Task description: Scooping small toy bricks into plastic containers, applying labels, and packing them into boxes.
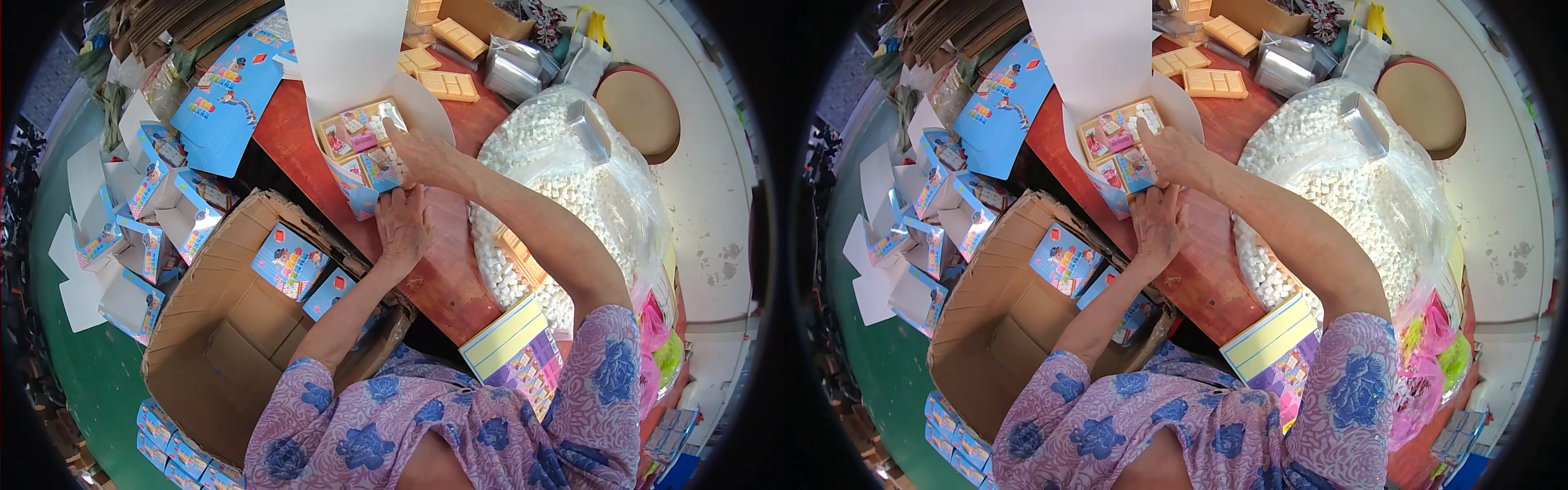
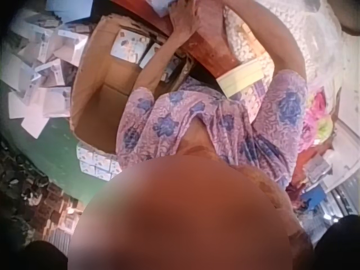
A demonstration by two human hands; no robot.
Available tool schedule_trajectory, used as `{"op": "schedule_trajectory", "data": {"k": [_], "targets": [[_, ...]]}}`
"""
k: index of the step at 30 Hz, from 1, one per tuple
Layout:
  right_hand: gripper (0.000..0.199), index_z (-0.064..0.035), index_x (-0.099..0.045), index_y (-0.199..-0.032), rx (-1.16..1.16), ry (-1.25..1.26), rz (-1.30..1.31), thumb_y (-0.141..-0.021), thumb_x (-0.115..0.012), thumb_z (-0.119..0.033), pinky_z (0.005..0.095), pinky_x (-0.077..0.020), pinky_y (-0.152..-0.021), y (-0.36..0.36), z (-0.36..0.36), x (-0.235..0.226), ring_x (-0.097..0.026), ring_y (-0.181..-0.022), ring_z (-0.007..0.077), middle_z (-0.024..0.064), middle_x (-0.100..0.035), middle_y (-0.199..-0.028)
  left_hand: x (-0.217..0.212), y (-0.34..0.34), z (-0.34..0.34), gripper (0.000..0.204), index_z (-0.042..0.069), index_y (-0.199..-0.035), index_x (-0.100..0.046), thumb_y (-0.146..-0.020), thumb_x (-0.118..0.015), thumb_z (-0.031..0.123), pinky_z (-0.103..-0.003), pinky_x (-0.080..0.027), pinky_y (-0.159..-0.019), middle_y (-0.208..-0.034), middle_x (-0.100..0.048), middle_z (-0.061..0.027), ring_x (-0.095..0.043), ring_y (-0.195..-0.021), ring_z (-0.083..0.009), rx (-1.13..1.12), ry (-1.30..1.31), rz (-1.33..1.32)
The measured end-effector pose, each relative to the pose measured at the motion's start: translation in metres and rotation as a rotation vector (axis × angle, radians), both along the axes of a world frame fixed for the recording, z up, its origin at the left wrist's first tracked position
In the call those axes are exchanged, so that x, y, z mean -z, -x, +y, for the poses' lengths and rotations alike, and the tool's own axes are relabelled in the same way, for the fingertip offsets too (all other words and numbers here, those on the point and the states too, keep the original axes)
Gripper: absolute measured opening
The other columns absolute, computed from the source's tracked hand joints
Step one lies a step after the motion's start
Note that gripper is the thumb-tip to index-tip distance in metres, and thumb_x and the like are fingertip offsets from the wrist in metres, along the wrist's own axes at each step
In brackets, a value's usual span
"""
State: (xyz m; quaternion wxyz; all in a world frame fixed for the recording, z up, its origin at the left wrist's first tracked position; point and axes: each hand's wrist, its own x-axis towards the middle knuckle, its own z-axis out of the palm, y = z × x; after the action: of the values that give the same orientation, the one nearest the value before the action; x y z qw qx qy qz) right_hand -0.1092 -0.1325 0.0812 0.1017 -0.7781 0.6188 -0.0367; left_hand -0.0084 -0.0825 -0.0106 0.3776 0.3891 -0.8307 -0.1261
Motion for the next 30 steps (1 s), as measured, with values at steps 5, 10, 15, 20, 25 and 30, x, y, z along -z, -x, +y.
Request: {"op": "schedule_trajectory", "data": {"k": [5,10,15,20,25,30], "targets": [[0.087,0.0107,-0.021,-0.118,-0.007,-0.005,-0.021,-0.048,-0.07,-0.005,0.0393,-0.0431,-0.065,0.004,0.0,0.004,-0.052,-0.08,0.038,0.0271,-0.051,-0.076,0.001,0.0,0.002,0.045,0.002,-0.104,-0.045,-0.063,-0.058,0.014,-0.04,-0.033,-0.074,-0.093,-0.044,-0.0149,-0.042,-0.085,-0.0296,-0.014,-0.004,-0.042],[0.091,0.0059,-0.021,-0.12,-0.029,0.066,0.036,-0.047,-0.072,-0.007,0.0386,-0.0476,-0.062,-0.002,0.001,0.004,-0.054,-0.081,0.0356,0.0247,-0.054,-0.08,0.008,0.012,0.0,0.04,0.001,-0.098,-0.044,-0.062,-0.059,0.013,-0.041,-0.034,-0.071,-0.096,-0.044,-0.0154,-0.043,-0.084,-0.0303,0.042,-0.099,0.024],[0.086,0.0047,-0.022,-0.12,-0.085,0.086,0.032,-0.05,-0.07,-0.008,0.0389,-0.0479,-0.062,0.003,-0.002,0.008,-0.055,-0.079,0.0357,0.0255,-0.053,-0.081,0.003,0.018,0.0,0.037,0.002,-0.094,-0.046,-0.061,-0.058,0.013,-0.041,-0.035,-0.068,-0.093,-0.045,-0.0157,-0.045,-0.081,-0.0311,-0.014,-0.021,0.025],[0.06,0.0055,-0.039,-0.109,0.018,0.134,0.084,-0.057,-0.065,-0.011,0.0378,-0.0485,-0.061,-0.006,-0.003,0.012,-0.057,-0.075,0.0336,0.0223,-0.056,-0.078,0.006,0.014,-0.002,0.044,0.002,-0.104,-0.044,-0.064,-0.058,0.016,-0.039,-0.035,-0.07,-0.094,-0.044,-0.0143,-0.044,-0.083,-0.0302,0.055,-0.066,-0.001],[0.026,0.0015,-0.057,-0.08,-0.089,-0.01,0.143,-0.06,-0.061,-0.015,0.0336,-0.049,-0.059,0.001,-0.004,0.0,-0.059,-0.073,0.0296,0.0177,-0.059,-0.072,0.008,0.006,-0.002,0.039,0.002,-0.102,-0.045,-0.065,-0.056,0.012,-0.04,-0.037,-0.069,-0.09,-0.045,-0.0137,-0.046,-0.081,-0.0297,0.105,-0.013,0.109],[0.009,-0.0023,-0.059,-0.061,-0.03,0.061,0.39,-0.063,-0.056,-0.011,0.0314,-0.048,-0.058,-0.022,-0.002,-0.003,-0.059,-0.072,0.0266,0.0141,-0.059,-0.068,0.014,-0.002,0.0,0.034,0.001,-0.1,-0.047,-0.066,-0.054,0.007,-0.039,-0.039,-0.07,-0.087,-0.046,-0.0135,-0.046,-0.082,-0.0301,0.174,-0.017,0.214]]}}
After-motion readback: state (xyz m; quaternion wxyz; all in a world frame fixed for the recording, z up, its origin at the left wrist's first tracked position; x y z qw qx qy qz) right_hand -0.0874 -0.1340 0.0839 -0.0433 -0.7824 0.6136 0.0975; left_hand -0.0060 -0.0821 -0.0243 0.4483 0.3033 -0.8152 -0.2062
